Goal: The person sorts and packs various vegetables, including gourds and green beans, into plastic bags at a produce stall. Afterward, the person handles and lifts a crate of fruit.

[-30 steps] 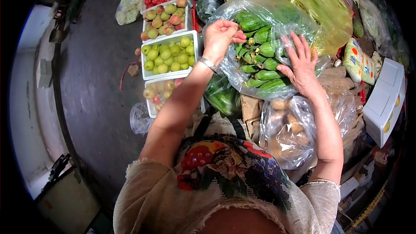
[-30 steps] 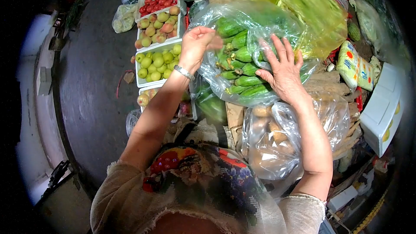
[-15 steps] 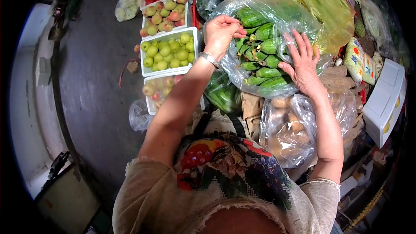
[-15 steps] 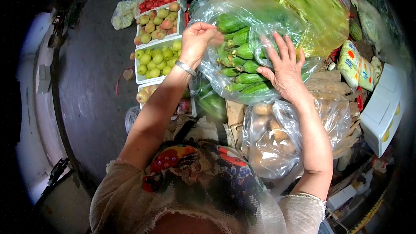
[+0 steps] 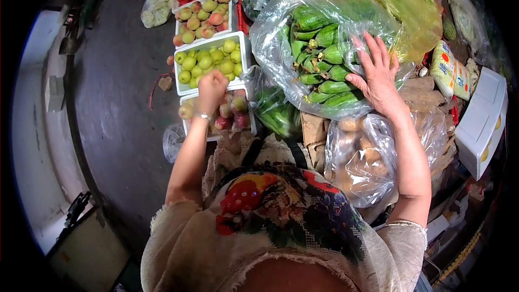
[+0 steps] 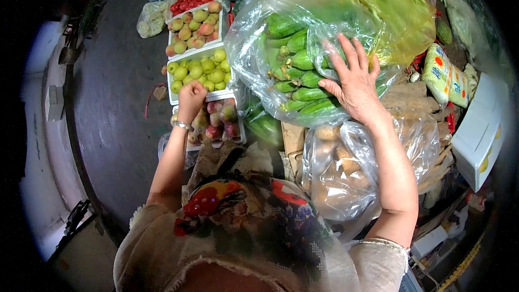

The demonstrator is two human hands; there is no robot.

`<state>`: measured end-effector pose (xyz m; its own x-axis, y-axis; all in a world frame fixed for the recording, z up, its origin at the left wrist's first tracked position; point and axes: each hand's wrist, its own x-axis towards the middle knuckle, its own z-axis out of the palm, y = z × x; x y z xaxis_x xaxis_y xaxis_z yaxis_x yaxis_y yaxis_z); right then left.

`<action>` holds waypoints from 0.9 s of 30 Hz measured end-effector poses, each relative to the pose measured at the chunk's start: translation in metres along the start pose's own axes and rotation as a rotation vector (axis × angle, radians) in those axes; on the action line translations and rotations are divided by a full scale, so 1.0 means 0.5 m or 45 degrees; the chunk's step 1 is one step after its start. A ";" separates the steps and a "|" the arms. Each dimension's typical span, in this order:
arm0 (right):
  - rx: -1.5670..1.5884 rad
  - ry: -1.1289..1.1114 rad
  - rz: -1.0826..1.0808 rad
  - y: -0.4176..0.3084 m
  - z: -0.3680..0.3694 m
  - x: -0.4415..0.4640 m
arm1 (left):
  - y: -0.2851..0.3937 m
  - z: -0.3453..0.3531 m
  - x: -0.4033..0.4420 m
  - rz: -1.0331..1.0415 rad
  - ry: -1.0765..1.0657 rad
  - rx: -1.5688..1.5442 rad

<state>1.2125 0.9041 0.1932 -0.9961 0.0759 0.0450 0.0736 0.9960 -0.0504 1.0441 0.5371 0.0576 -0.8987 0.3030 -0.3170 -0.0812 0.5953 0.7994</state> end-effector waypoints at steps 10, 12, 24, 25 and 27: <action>0.011 -0.026 0.025 -0.006 -0.005 0.001 | 0.223 0.099 -0.108 0.622 -0.598 -0.445; -0.026 -0.038 0.026 -0.009 -0.011 0.002 | 0.296 0.121 -0.106 0.865 -0.213 -0.244; -0.041 -0.015 0.018 -0.004 -0.007 0.003 | 0.298 0.155 -0.088 0.713 -0.281 -0.489; -0.048 -0.011 0.016 -0.005 -0.004 -0.002 | 0.293 0.158 -0.103 0.708 -0.290 -0.484; -0.035 -0.012 0.008 -0.005 -0.005 -0.004 | 0.291 0.167 -0.127 0.822 -0.247 -0.283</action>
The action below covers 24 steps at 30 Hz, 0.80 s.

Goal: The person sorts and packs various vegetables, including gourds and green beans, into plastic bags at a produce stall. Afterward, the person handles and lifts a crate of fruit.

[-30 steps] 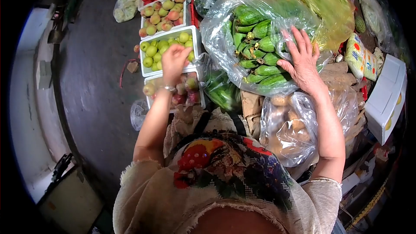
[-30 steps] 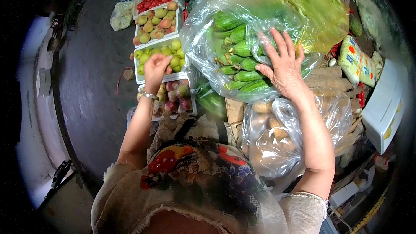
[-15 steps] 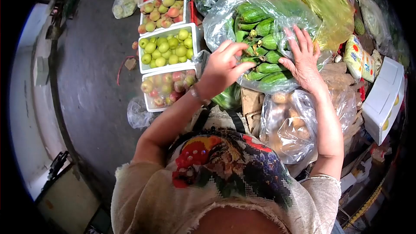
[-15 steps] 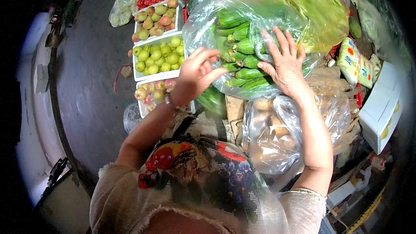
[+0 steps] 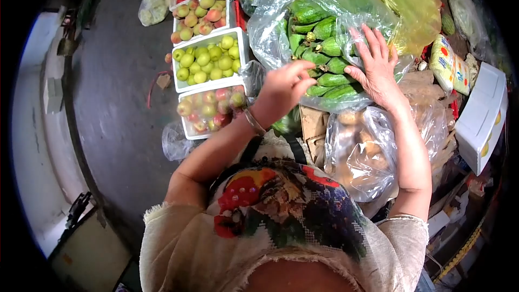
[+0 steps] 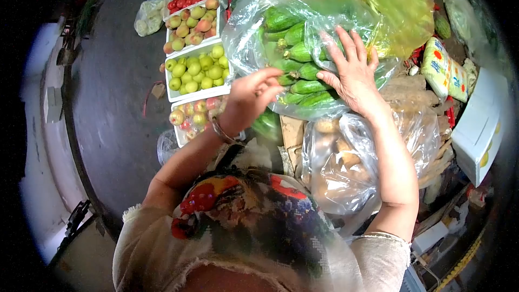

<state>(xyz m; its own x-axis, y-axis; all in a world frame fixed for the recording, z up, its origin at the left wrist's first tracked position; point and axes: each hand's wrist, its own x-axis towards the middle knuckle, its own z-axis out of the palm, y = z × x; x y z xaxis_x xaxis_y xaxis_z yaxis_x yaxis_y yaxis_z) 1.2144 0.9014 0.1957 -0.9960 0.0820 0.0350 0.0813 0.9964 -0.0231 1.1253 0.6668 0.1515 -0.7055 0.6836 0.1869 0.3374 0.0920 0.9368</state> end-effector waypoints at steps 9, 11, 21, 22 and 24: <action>0.037 0.014 0.010 0.002 0.003 0.004 | -0.010 0.080 0.037 0.260 -0.015 0.569; 0.083 0.033 0.004 0.002 0.006 0.003 | -0.014 0.074 0.033 0.273 0.004 0.554; 0.063 0.039 -0.001 0.006 0.012 0.004 | -0.053 0.007 -0.023 -0.457 0.021 -0.406; 0.063 0.040 -0.001 0.006 0.011 0.003 | -0.051 0.010 -0.012 -0.470 0.055 -0.415; 0.057 0.045 -0.001 0.004 0.011 0.003 | -0.066 0.021 0.011 -0.490 0.057 -0.532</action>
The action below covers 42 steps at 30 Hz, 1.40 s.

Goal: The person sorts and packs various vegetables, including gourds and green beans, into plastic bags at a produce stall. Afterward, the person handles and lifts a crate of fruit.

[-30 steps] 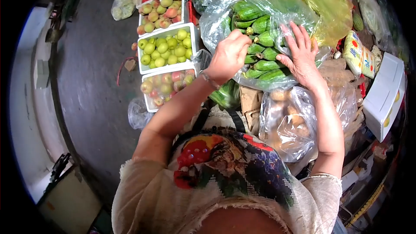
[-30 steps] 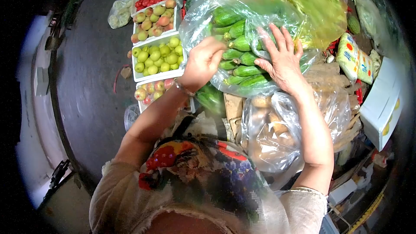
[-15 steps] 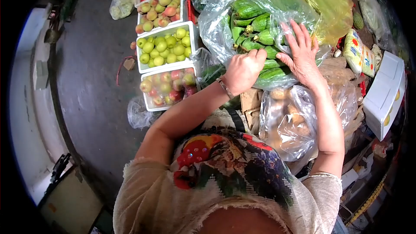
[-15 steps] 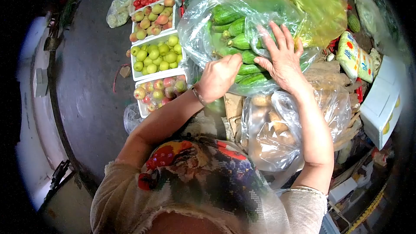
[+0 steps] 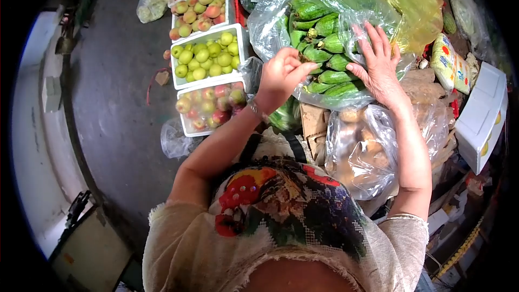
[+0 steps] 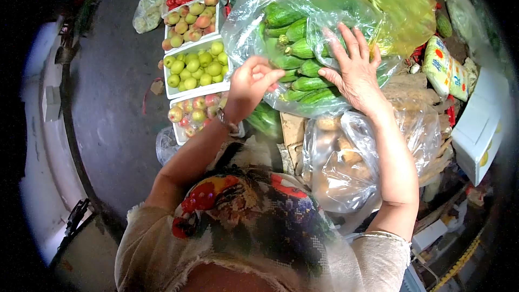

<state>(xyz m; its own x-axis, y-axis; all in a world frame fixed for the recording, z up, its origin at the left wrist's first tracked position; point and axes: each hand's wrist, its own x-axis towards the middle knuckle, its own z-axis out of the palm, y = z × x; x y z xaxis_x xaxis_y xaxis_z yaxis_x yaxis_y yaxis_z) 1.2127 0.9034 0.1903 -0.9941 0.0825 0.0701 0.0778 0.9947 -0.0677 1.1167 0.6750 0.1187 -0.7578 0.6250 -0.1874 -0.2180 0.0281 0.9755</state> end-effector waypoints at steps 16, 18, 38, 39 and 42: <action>-0.002 0.027 -0.011 0.000 0.002 0.001 | 0.024 -0.010 -0.008 0.345 -0.017 0.607; -0.002 0.025 -0.007 0.002 0.004 0.001 | 0.003 -0.006 -0.025 0.220 -0.134 0.453; 0.003 -0.021 0.025 -0.005 -0.003 0.002 | -0.066 0.003 -0.010 0.164 -0.181 0.249; -0.002 -0.021 0.025 -0.005 -0.003 0.002 | -0.065 -0.005 -0.009 -0.172 -0.134 -0.150; -0.006 -0.015 0.016 -0.004 0.000 0.001 | -0.039 -0.043 0.032 -0.156 -0.043 -0.411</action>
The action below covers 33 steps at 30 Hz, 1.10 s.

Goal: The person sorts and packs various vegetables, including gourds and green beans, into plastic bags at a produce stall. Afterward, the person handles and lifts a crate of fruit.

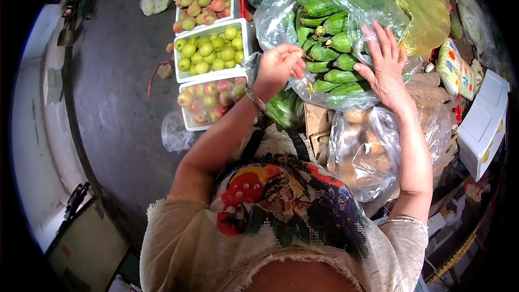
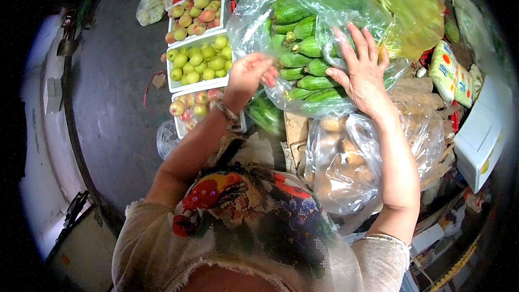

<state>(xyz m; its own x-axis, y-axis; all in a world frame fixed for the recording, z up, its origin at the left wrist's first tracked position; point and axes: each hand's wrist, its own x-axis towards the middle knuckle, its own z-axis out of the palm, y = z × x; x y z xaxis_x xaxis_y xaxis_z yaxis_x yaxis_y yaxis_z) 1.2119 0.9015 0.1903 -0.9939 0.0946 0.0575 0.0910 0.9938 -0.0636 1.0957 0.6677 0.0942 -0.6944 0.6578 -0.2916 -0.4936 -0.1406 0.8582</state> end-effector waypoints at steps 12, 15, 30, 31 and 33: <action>-0.011 -0.001 -0.004 0.000 0.000 0.001 | 0.084 0.042 0.113 -0.045 -0.138 0.561; -0.018 -0.011 -0.010 0.001 -0.002 0.000 | 0.061 0.034 0.124 0.112 -0.150 0.845; 0.008 0.007 -0.008 0.005 0.005 -0.001 | 0.033 -0.039 0.034 0.161 0.128 0.318; 0.026 0.008 -0.005 0.003 0.004 0.000 | 0.020 -0.048 0.029 0.113 0.081 0.285; 0.020 0.002 -0.003 0.001 0.004 0.001 | -0.001 -0.054 0.025 0.076 -0.015 0.212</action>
<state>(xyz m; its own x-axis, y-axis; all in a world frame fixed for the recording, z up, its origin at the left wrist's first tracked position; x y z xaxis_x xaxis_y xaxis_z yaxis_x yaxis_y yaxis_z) 1.2112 0.9020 0.1883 -0.9939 0.0927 0.0594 0.0879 0.9930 -0.0793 1.0733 0.6559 0.0786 -0.7133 0.6607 -0.2339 -0.3573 -0.0557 0.9323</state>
